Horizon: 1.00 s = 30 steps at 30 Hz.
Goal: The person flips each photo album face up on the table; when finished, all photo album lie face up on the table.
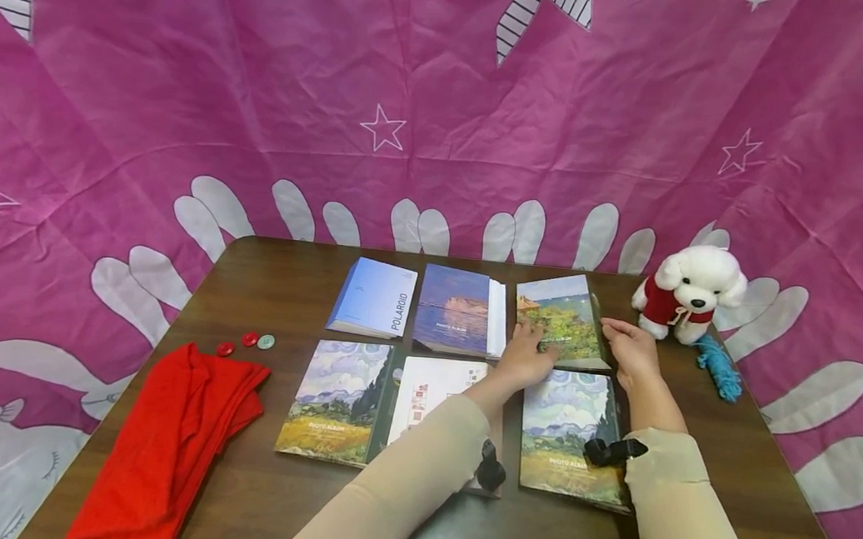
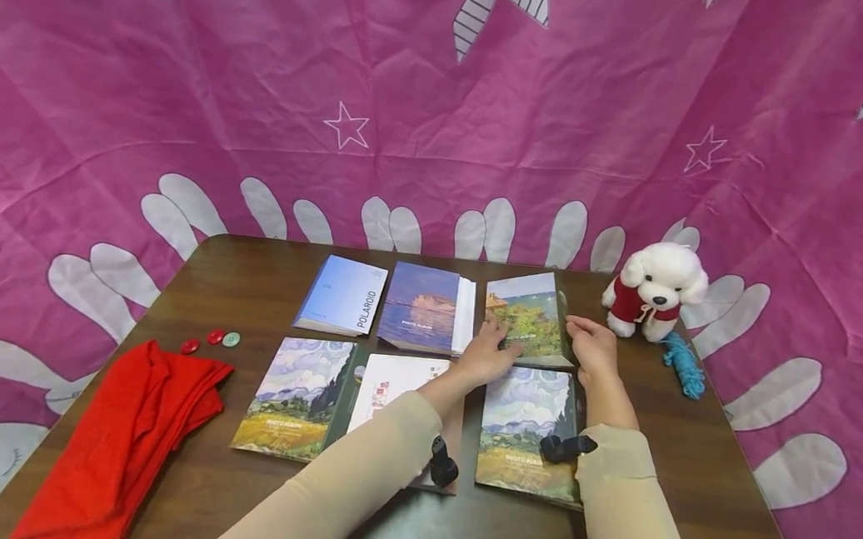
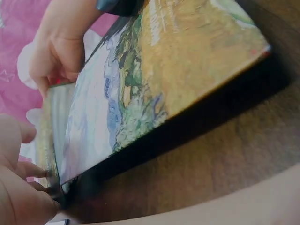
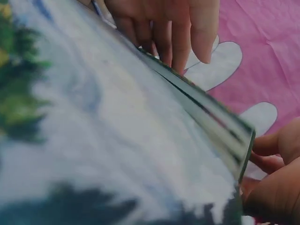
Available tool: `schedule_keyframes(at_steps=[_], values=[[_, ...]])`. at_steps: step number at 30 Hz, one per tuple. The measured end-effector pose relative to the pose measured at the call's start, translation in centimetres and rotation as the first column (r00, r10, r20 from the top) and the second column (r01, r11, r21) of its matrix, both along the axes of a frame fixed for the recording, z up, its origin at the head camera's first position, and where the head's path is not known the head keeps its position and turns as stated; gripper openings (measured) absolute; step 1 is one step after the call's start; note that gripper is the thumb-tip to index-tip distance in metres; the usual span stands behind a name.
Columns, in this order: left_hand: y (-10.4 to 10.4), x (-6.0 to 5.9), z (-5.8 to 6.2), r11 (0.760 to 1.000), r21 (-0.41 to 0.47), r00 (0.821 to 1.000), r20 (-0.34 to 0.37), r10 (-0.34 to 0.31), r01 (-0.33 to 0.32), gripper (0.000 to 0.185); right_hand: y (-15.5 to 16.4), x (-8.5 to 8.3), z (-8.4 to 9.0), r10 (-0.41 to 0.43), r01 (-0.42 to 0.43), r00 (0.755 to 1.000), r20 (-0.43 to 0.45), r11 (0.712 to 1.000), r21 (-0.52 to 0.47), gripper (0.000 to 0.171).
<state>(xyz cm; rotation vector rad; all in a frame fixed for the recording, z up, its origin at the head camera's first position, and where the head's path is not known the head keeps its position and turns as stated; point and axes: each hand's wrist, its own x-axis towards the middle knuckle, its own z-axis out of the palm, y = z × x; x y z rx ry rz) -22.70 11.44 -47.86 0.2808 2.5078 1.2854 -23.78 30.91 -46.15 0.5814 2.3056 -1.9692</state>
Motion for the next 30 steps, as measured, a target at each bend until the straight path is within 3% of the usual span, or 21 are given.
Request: schedule_keyframes(at_steps=[6,9,12,15,18,20,25,30], values=[[-0.2,-0.2,0.0,0.998,0.048,0.997,0.068,0.035,-0.038,0.075,-0.8,0.1,1.0,-0.025,0.017,0.998,-0.055,0.988,-0.153,0.050],[-0.2,-0.2,0.0,0.992,0.108,0.993,0.109,0.050,-0.062,0.079,-1.1,0.4,1.5,-0.035,0.012,0.995,-0.089,0.970,-0.244,0.030],[-0.3,-0.2,0.1,0.979,0.191,0.989,0.139,0.051,-0.077,0.081,-1.6,0.5,1.9,-0.031,-0.019,0.989,-0.141,0.940,-0.340,0.011],[-0.5,-0.3,0.6,0.950,0.299,0.988,0.148,0.043,-0.086,0.081,-2.4,0.5,2.2,0.001,-0.078,0.980,-0.200,0.923,-0.376,0.011],[-0.9,-0.5,1.3,0.909,0.403,0.987,0.152,0.047,-0.106,0.082,-3.2,0.5,2.4,0.032,-0.115,0.971,-0.236,0.930,-0.350,0.010],[-1.2,-0.7,1.7,0.888,0.445,0.989,0.137,0.059,-0.115,0.080,-3.7,0.5,2.4,0.055,-0.129,0.969,-0.239,0.943,-0.306,0.020],[-2.1,-1.0,2.8,0.870,0.485,0.996,0.034,0.082,-0.088,0.068,-4.6,0.5,2.3,0.144,-0.175,0.973,-0.181,0.970,-0.170,0.046],[-2.8,-1.2,2.9,0.841,0.537,0.995,-0.037,0.097,-0.062,0.058,-4.9,0.1,1.7,0.245,-0.252,0.967,-0.075,0.962,-0.104,0.059]])
